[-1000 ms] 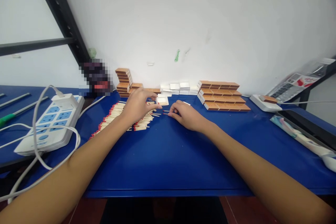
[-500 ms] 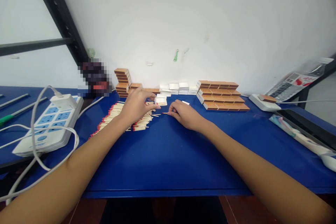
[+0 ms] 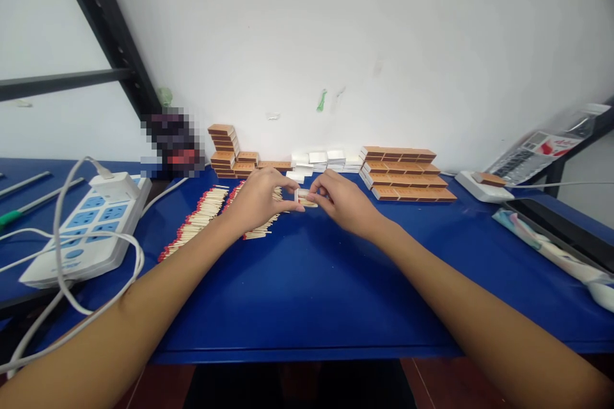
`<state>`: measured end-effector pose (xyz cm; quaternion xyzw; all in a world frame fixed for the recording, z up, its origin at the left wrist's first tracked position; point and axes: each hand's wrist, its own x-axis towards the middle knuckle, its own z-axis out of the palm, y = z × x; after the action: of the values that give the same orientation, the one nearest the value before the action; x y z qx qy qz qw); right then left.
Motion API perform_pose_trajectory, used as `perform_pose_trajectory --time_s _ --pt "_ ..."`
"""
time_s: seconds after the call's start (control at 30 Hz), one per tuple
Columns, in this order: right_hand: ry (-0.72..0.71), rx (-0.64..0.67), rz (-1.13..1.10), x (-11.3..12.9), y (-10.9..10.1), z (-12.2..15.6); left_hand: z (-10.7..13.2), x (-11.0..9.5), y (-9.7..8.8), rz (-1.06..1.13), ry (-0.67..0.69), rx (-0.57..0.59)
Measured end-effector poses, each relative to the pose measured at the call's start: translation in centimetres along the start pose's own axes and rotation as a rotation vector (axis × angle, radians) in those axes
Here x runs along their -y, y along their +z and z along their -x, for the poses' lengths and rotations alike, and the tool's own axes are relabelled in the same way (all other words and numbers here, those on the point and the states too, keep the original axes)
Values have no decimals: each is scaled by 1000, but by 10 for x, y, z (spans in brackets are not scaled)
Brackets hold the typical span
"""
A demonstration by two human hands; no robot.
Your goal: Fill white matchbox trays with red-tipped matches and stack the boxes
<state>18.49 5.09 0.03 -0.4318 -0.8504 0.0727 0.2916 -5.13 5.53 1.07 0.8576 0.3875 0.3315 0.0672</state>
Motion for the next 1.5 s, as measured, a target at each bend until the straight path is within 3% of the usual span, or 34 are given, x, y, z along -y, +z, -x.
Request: perform_pose_trajectory --time_s 0.23,0.37,0.5,0.6,0.8,1.07,1.3,1.5 --pt "-36 -108 -68 10 4 3 -3 6 -9 34 -114 -146" --pt "-17 36 -92 16 24 2 -4 10 -13 -8 -163 -244" --pt "-3 126 -128 21 41 -6 -4 11 -13 -4 -173 -266" --pt "15 174 -120 20 40 -10 -4 11 -13 -23 -179 -261" --pt "61 231 -41 2 19 -3 -3 11 -11 -79 -167 -213" --pt "34 138 -81 -6 -2 0 -3 14 -6 -143 -163 -97" --pt "-24 49 -76 2 -3 -2 -1 1 1 2 -114 25" --pt "-38 24 -95 2 -3 -1 2 -9 1 204 -148 24"
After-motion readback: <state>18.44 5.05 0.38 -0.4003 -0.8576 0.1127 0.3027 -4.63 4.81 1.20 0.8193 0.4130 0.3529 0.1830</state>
